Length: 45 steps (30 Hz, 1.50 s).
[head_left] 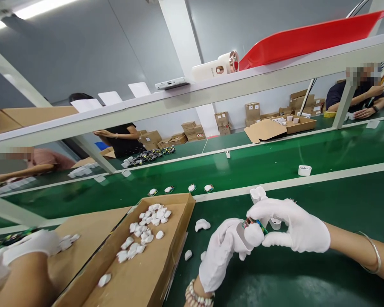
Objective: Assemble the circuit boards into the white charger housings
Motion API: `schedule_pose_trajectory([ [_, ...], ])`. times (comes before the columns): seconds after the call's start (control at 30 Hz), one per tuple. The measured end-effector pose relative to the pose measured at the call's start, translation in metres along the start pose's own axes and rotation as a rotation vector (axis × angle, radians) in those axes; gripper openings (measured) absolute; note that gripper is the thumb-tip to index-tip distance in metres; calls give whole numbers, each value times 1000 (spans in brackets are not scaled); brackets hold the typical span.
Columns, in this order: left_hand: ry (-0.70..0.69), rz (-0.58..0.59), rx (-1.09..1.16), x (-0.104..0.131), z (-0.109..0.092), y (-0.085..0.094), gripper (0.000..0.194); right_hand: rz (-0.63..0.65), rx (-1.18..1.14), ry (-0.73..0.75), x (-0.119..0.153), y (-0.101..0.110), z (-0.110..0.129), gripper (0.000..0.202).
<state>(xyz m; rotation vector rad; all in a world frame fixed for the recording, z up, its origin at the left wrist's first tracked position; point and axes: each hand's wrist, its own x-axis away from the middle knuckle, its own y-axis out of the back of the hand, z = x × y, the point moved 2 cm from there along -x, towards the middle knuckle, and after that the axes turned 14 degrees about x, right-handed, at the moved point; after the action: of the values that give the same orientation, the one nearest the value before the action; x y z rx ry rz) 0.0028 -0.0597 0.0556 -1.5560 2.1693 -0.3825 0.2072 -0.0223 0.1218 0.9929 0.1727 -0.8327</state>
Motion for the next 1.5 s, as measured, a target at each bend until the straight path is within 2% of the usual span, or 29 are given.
schedule_pose_trajectory([
  [0.07,6,14,49,-1,0,-2,47,44,-157,-72,0,-6,-2,39],
  [0.17,14,9,107,-1,1,-3,47,66,-528,-204,-5,-16,-8,38],
  [0.3,8,-36,139,-3,2,-1,45,24,-1025,-533,-13,-27,-17,42],
  [0.37,14,-51,146,-4,2,0,44,-14,-1146,-640,-14,-29,-19,42],
  [0.47,19,-43,158,-5,3,2,45,34,-1006,-628,-11,-27,-18,52],
  [0.53,23,-19,164,-4,3,3,45,75,-763,-480,-8,-21,-14,61],
  [0.63,23,15,164,-2,3,1,44,52,-276,-206,-2,-9,-3,59],
  [0.73,11,36,145,0,1,-1,42,-2,13,-83,4,-2,8,49],
  [0.93,-13,38,113,2,3,1,39,15,-20,-33,2,-2,23,27],
  [1.03,-15,20,68,3,4,4,39,105,-48,-17,-6,0,32,7],
  [1.17,-27,-10,15,5,2,5,39,263,-20,14,-11,2,40,16],
  [1.5,-7,-24,-140,7,1,10,44,298,205,110,1,-5,36,12],
])
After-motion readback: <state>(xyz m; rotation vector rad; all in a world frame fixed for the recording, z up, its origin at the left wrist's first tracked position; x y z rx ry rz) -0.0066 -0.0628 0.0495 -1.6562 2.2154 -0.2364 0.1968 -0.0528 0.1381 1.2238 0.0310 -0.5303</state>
